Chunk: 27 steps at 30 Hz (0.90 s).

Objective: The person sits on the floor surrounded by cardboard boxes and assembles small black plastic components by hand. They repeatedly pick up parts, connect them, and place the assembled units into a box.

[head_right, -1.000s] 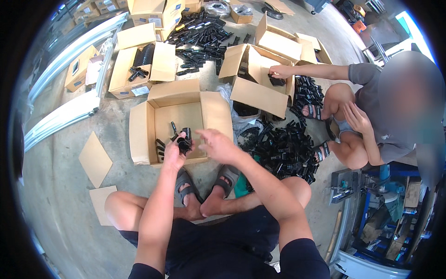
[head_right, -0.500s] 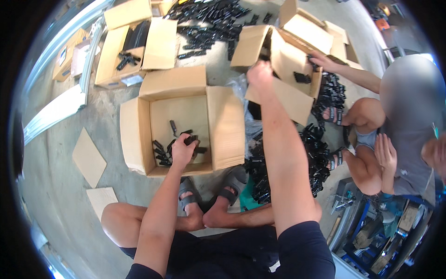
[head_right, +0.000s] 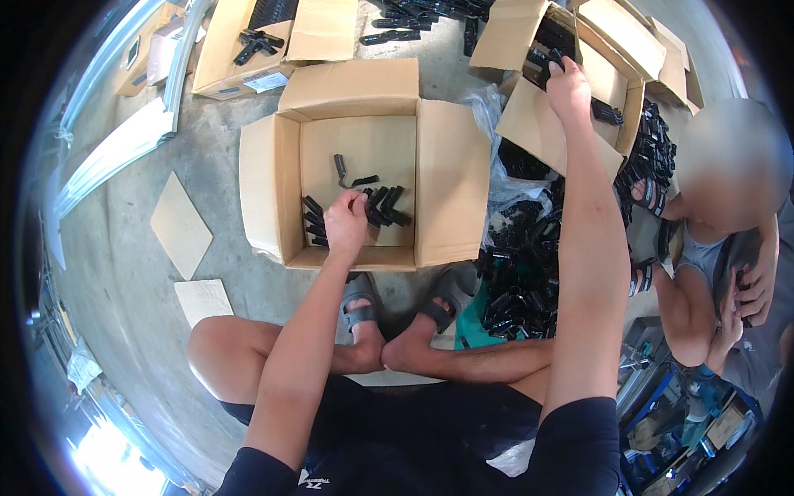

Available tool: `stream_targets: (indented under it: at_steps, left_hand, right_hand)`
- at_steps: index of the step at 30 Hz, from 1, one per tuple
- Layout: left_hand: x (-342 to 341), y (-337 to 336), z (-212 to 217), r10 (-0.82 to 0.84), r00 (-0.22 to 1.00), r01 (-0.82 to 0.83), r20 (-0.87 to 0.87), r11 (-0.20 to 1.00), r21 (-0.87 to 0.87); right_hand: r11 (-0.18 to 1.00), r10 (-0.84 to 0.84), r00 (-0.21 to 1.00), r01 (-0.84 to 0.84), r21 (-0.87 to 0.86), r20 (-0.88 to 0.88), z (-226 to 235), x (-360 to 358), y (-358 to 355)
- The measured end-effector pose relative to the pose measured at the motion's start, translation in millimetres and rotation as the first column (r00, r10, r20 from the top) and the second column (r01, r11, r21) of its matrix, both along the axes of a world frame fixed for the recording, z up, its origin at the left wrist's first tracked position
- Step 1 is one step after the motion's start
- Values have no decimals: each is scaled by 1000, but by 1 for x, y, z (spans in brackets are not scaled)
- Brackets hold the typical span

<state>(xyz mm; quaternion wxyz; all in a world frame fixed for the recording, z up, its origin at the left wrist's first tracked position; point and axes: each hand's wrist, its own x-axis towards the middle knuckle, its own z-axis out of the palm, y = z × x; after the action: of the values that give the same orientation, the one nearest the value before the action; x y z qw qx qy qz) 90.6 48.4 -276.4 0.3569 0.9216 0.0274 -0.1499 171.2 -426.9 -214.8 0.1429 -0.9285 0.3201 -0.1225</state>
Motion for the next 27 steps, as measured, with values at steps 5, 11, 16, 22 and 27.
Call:
stream_targets:
  at_steps: [5,11,16,22,27]
  left_hand:
    - [-14,1,23,-102,853,24,511,987,158]
    - [0,-26,121,-39,987,131,153,747,-652]
    - [12,-1,230,-106,994,43,-11,497,-867]
    - [16,70,310,9,999,-45,-45,421,-906]
    - [16,96,309,43,978,-209,-205,191,-959]
  right_hand:
    - [973,134,971,-167,158,197,83,-54,69]
    - [492,153,923,-381,783,353,151,-131,209]
    - [2,203,822,-543,840,532,186,-165,297]
    - [176,306,837,-518,837,454,158,-145,339]
    - [665,525,844,-487,566,110,34,-102,363]
